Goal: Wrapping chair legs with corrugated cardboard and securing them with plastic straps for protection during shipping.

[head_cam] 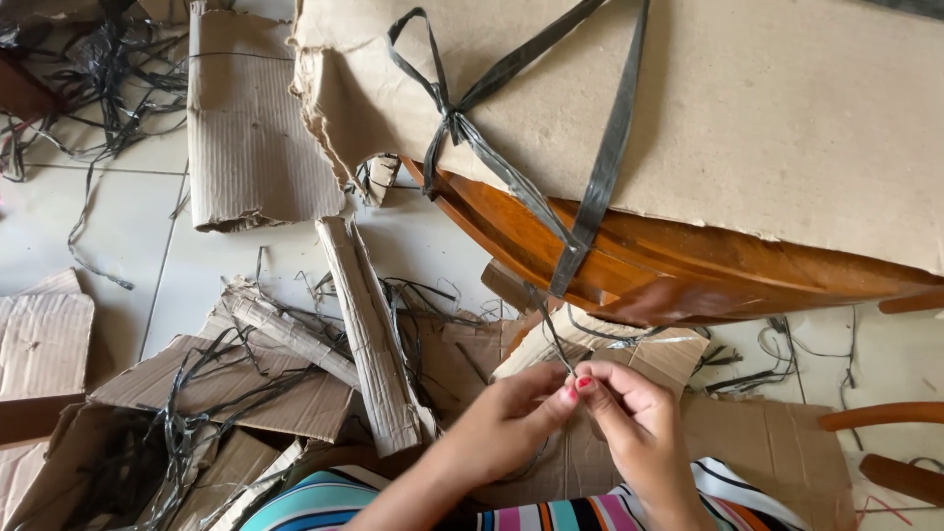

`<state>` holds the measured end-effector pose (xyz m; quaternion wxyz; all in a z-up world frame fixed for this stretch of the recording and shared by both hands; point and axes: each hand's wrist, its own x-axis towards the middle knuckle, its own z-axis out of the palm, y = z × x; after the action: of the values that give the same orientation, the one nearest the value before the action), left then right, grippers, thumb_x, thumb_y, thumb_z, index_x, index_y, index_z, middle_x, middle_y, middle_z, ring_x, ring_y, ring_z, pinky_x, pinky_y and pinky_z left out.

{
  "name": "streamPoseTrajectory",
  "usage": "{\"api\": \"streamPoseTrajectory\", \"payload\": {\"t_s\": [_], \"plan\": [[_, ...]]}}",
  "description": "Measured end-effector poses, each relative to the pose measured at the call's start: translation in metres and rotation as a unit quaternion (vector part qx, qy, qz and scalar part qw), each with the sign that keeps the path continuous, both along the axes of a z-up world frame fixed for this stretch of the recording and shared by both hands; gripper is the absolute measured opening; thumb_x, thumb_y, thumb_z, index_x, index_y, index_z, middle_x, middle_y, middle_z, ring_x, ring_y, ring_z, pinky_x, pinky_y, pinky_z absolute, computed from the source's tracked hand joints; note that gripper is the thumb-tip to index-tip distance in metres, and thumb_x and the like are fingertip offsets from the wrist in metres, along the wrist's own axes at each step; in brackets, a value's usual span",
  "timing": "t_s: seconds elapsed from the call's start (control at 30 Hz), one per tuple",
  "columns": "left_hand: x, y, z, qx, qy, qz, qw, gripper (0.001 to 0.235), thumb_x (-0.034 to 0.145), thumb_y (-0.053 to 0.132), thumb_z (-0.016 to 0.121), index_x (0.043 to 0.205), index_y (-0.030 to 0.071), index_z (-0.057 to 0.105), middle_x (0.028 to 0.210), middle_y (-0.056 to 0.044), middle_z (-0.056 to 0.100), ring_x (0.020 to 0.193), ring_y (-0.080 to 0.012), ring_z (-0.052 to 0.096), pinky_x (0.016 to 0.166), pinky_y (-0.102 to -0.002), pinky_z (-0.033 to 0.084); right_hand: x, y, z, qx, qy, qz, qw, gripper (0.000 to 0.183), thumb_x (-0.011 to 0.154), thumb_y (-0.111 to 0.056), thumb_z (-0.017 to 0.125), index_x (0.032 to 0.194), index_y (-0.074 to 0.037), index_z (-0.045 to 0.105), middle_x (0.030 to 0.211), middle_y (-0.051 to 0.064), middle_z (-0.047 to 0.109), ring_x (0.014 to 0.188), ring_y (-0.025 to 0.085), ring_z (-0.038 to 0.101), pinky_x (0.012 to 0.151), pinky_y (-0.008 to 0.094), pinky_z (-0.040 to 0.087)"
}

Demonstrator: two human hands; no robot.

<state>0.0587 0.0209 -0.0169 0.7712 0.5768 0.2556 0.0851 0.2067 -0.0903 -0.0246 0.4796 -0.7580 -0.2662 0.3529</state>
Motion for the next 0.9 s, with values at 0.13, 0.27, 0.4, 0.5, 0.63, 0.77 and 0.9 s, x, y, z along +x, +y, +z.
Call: {"api": "streamPoseTrajectory", "payload": {"t_s": [0.13,0.27,0.4,0.5,0.63,0.77,0.9], "plan": [[0.016,-0.017,-0.023,-0.127,-0.084,0.134,0.979,0.023,0.100,0.026,0.067,0.105,0.007,0.077,0.085,0.003,0.070,0.079,-0.0054,0.060,0.074,-0.021,0.053,-0.007,0.000,0.014,0.016,-0.056,0.031,0.998,0.029,0.093,-0.020,0.065,0.108,-0.001,0.080,0.094,0.006,0.084,0.089,0.013,0.075,0.083,0.027,0.061],[0.015,-0.014,-0.023,-0.199,-0.072,0.271,0.939,0.013,0.082,0.004,0.084,0.094,0.000,0.082,0.085,-0.011,0.081,0.076,-0.0124,0.070,0.070,-0.025,0.057,-0.008,-0.003,0.009,0.006,-0.165,0.044,0.985,0.024,0.091,-0.024,0.068,0.103,-0.010,0.082,0.094,-0.002,0.086,0.085,0.005,0.073,0.073,0.022,0.057],[0.015,-0.022,-0.034,-0.207,-0.127,0.332,0.911,0.014,0.086,0.013,0.081,0.091,0.000,0.078,0.078,-0.009,0.074,0.075,-0.0143,0.066,0.076,-0.029,0.058,-0.005,-0.007,-0.006,0.119,-0.310,0.059,0.941,0.013,0.089,-0.021,0.073,0.095,-0.010,0.077,0.085,-0.003,0.081,0.067,0.002,0.070,0.061,0.018,0.058],[0.019,-0.026,-0.040,-0.176,-0.220,0.346,0.895,0.021,0.102,0.018,0.060,0.093,0.004,0.073,0.097,-0.010,0.075,0.097,-0.0193,0.068,0.097,-0.036,0.053,-0.002,-0.005,0.003,0.136,-0.368,0.067,0.918,0.011,0.089,-0.019,0.074,0.090,-0.009,0.073,0.080,-0.004,0.079,0.061,0.002,0.067,0.059,0.019,0.056],[0.019,-0.028,-0.041,-0.258,-0.251,0.319,0.877,0.022,0.105,0.023,0.054,0.094,0.008,0.064,0.095,-0.007,0.070,0.102,-0.0220,0.066,0.103,-0.036,0.051,0.005,-0.003,0.002,0.138,-0.375,0.048,0.915,0.016,0.093,-0.024,0.069,0.087,-0.010,0.067,0.065,-0.008,0.061,0.053,0.003,0.046,0.052,0.018,0.043],[0.019,-0.026,-0.035,-0.192,-0.273,0.337,0.880,0.031,0.107,0.029,0.049,0.086,0.010,0.060,0.087,-0.005,0.062,0.093,-0.0187,0.056,0.093,-0.034,0.040,0.007,0.005,0.021,0.215,-0.307,0.184,0.909,0.018,0.097,-0.020,0.060,0.087,-0.006,0.063,0.093,0.007,0.065,0.080,0.016,0.060,0.071,0.026,0.048],[0.017,-0.025,-0.032,-0.188,-0.273,0.322,0.887,0.032,0.107,0.031,0.049,0.085,0.009,0.056,0.080,-0.007,0.058,0.082,-0.0188,0.051,0.084,-0.033,0.039,0.010,0.005,0.014,0.265,-0.254,0.296,0.882,0.022,0.104,-0.023,0.048,0.091,-0.007,0.055,0.097,0.014,0.076,0.092,0.024,0.077,0.073,0.026,0.060]]}}
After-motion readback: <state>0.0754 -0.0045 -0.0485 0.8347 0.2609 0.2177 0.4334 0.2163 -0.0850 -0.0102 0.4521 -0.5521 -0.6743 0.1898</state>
